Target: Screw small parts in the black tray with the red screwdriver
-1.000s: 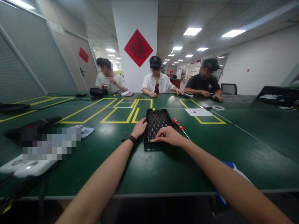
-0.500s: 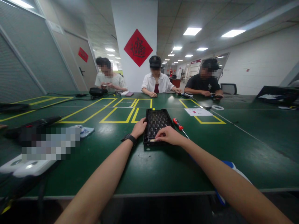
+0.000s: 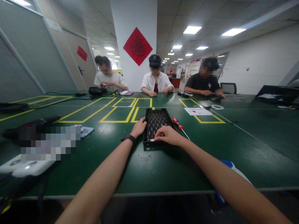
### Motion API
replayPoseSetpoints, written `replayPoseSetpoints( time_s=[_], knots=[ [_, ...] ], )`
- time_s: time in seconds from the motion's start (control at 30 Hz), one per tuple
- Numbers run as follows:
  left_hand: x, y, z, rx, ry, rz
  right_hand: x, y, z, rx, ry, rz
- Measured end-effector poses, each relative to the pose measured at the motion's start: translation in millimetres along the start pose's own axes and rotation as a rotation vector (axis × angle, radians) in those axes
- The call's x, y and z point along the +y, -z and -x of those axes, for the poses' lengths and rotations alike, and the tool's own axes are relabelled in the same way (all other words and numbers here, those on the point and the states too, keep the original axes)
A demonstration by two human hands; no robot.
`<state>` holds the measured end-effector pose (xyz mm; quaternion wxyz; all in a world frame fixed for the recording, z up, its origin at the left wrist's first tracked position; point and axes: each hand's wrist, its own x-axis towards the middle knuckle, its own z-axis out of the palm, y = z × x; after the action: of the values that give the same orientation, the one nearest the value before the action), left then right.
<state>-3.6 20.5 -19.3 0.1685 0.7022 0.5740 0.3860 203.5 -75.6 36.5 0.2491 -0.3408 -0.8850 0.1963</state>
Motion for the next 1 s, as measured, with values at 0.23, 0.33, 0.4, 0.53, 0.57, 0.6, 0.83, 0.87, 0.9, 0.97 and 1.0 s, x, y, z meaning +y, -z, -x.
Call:
replayPoseSetpoints(
  time_s=[0.23,0.33,0.4,0.53,0.57,0.6,0.83,0.87,0.9,0.97,1.0],
  knots=[
    [-0.6,-0.4,0.7,0.011,-0.014,0.016,-0.7,0.8,-0.3,0.003,0.018,-0.055],
    [-1.5,-0.9,-0.2,0.013,-0.023,0.015,-0.4,0.4,-0.3,0.000,0.017,-0.082],
    [-2.0,-1.3,-0.8,0.008,-0.012,0.003,0.9,-0.5,-0.5,-0.023,-0.005,-0.083],
    [-2.6,-1.5,-1.3,-0.006,0.004,-0.011,3.2,-2.2,-0.9,-0.046,-0.033,-0.070],
    [-2.8,-1.5,-1.3,-0.006,0.004,-0.012,3.2,-2.4,-0.9,-0.039,-0.026,-0.058],
    [-3.0,-1.5,-1.3,-0.005,0.005,-0.013,3.1,-2.4,-1.0,-0.034,-0.019,-0.049],
    [-4.2,-1.8,-1.5,0.009,-0.006,-0.015,2.2,-0.4,-1.2,-0.042,-0.031,-0.009],
    [-4.1,-1.8,-1.5,0.011,-0.010,-0.016,2.1,0.5,-1.1,-0.047,-0.029,-0.015],
    [-4.0,-1.8,-1.5,0.012,-0.012,-0.018,1.8,1.5,-1.0,-0.058,-0.032,-0.032],
    [-3.6,-1.8,-1.3,0.013,-0.011,-0.026,0.7,3.4,-0.7,-0.088,-0.055,-0.081],
    [-3.6,-1.9,-1.3,0.013,-0.009,-0.031,0.1,4.1,-0.6,-0.097,-0.072,-0.102]
  ],
)
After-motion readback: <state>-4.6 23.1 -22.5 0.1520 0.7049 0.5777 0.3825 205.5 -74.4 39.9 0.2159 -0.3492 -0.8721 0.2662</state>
